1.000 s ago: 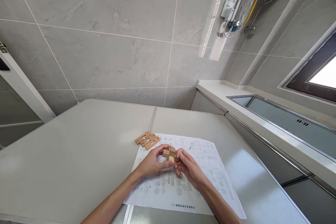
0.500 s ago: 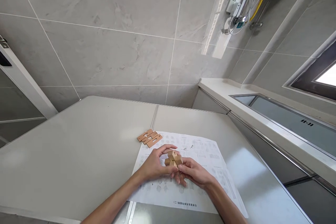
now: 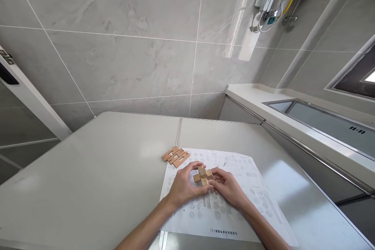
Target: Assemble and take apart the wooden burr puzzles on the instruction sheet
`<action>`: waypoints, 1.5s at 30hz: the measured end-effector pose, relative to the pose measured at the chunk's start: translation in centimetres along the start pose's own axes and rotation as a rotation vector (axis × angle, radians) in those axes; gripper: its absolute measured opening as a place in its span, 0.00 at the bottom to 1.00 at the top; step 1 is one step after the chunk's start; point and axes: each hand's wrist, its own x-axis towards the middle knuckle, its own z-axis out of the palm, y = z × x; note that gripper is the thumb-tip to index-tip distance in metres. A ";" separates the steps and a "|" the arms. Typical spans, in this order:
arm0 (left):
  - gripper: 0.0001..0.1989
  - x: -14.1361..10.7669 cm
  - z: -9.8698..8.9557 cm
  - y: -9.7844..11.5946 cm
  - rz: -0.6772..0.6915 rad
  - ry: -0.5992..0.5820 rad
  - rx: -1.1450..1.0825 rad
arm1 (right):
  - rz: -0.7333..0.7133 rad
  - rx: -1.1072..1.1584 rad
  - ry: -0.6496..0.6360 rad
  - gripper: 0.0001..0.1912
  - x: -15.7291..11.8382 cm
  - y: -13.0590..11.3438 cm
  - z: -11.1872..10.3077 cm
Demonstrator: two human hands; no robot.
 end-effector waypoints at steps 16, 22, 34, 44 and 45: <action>0.41 0.5 1.1 -1.9 -0.008 -0.050 0.242 | -0.190 -0.269 0.080 0.13 0.0 0.2 -0.6; 0.40 0.8 1.1 -3.3 0.090 -0.022 0.373 | -0.150 -0.237 0.179 0.16 0.2 0.7 -0.9; 0.06 1.3 0.5 -1.7 0.268 0.028 0.391 | -0.005 -0.139 -0.035 0.24 -0.2 -0.8 -1.1; 0.08 1.4 0.3 -1.5 0.349 0.057 0.442 | 0.015 -0.141 -0.222 0.22 -1.1 -2.0 -2.0; 0.08 1.5 0.4 -1.7 0.340 0.093 0.463 | 0.008 -0.158 -0.206 0.22 -1.1 -1.9 -1.7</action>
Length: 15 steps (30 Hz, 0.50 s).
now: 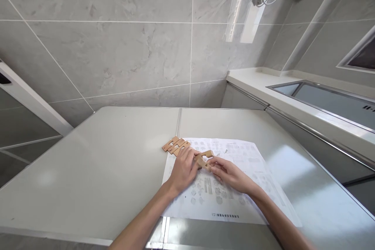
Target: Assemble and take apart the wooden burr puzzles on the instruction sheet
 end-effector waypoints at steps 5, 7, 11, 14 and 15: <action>0.06 0.3 0.1 -1.2 -0.060 0.134 0.155 | -0.017 -0.121 0.148 0.21 0.5 0.5 0.9; 0.04 0.3 -0.4 -1.8 -0.060 0.166 0.214 | -0.003 -0.191 0.271 0.20 0.6 0.9 0.7; 0.06 0.2 -1.4 -2.2 -0.059 0.200 0.307 | 0.061 -0.329 0.434 0.17 0.8 2.0 0.4; 0.11 0.1 -1.7 -2.0 -0.048 0.181 0.341 | 0.073 -0.413 0.465 0.13 0.9 2.3 0.7; 0.12 0.0 -1.6 -1.9 -0.044 0.167 0.346 | 0.070 -0.437 0.464 0.13 0.9 2.3 0.9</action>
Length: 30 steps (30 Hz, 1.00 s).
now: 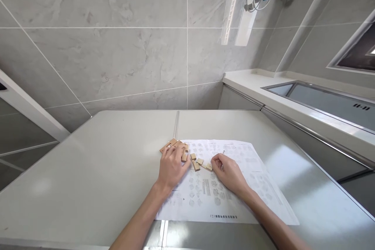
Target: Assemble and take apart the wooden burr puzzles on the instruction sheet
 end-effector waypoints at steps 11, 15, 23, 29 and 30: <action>0.23 -0.5 0.3 1.2 0.042 -0.195 -0.078 | -0.129 -0.094 -0.093 0.11 -0.3 -0.3 0.7; 0.21 -0.5 -0.1 1.5 0.059 -0.248 -0.112 | -0.146 -0.129 -0.093 0.11 -0.3 -0.1 1.0; 0.32 -0.2 0.1 1.1 0.101 -0.296 -0.158 | -0.151 -0.168 -0.065 0.11 -0.2 0.1 1.6; 0.27 -0.4 0.4 0.5 0.085 -0.340 -0.183 | -0.164 -0.171 -0.067 0.12 -0.2 0.0 1.7; 0.27 -0.4 0.3 0.5 0.083 -0.344 -0.190 | -0.160 -0.170 -0.064 0.12 -0.2 0.1 1.7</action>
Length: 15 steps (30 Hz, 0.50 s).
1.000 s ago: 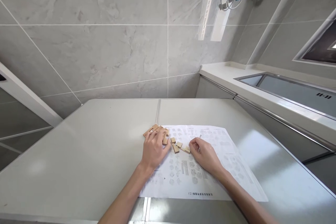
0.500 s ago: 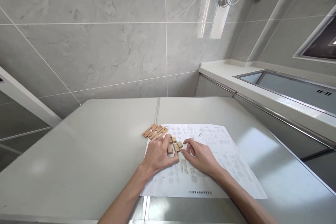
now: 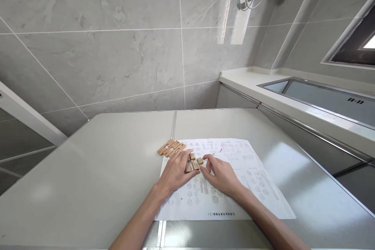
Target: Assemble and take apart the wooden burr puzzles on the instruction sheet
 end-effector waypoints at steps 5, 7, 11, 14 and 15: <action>0.34 -0.1 0.0 0.2 0.012 -0.031 -0.044 | 0.001 0.020 -0.003 0.11 0.1 0.1 0.1; 0.36 -0.1 0.0 0.4 0.020 -0.052 -0.061 | -0.013 0.035 -0.013 0.10 0.0 0.1 0.0; 0.37 0.0 0.2 0.7 0.015 -0.074 -0.086 | -0.046 0.065 -0.042 0.10 -0.2 -0.4 -0.4; 0.36 0.0 0.2 0.7 0.008 -0.083 -0.103 | -0.058 0.081 -0.053 0.11 -0.3 -0.7 -0.7; 0.36 -0.1 0.2 0.7 0.007 -0.086 -0.109 | -0.059 0.088 -0.056 0.11 -0.3 -0.8 -0.7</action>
